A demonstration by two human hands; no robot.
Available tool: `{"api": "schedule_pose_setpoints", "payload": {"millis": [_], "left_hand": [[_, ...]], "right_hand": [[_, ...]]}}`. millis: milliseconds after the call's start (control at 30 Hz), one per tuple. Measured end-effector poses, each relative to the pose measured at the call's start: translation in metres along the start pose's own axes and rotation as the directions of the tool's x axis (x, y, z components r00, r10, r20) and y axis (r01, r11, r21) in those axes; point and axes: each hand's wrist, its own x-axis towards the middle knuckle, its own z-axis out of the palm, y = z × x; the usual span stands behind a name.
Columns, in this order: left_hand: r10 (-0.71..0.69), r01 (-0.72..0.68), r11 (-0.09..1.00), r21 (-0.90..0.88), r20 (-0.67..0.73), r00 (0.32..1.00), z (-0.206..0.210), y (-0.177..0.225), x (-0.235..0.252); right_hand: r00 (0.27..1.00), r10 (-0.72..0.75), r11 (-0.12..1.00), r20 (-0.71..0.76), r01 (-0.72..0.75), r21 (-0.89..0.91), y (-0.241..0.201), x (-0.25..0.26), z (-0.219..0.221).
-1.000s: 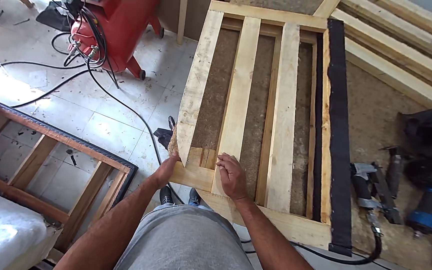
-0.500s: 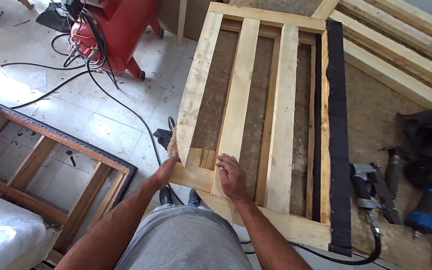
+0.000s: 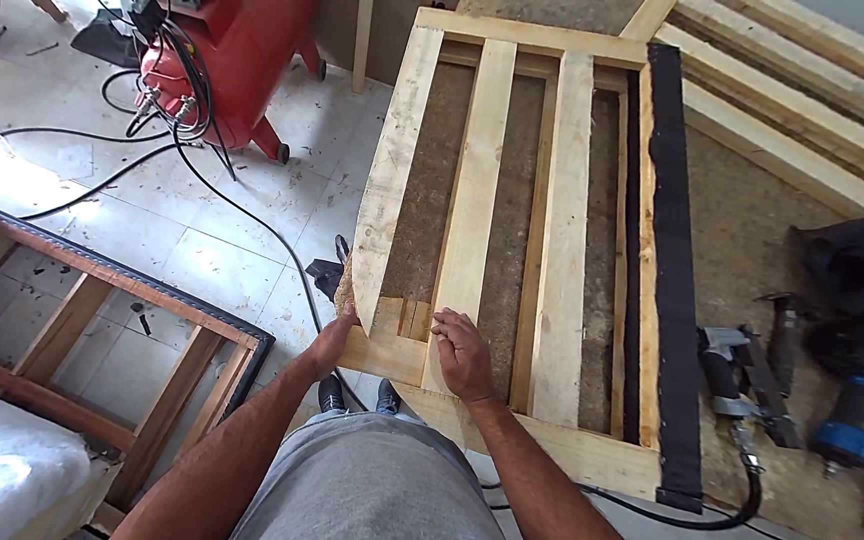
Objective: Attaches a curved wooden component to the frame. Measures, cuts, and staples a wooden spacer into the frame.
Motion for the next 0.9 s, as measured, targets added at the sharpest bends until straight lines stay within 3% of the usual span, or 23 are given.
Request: {"api": "schedule_pose_setpoints", "payload": {"millis": [767, 900], "left_hand": [[-0.013, 0.013, 1.000, -0.019, -0.025, 1.000, 0.001, -0.002, 0.003], [-0.005, 0.004, 1.000, -0.024, -0.023, 1.000, -0.001, -0.007, 0.005]], "right_hand": [[1.000, 0.003, 1.000, 0.016, -0.003, 0.019, 0.000, 0.001, -0.002], [0.985, 0.121, 0.981, 0.122, -0.138, 0.140, -0.006, 0.007, -0.017]]}}
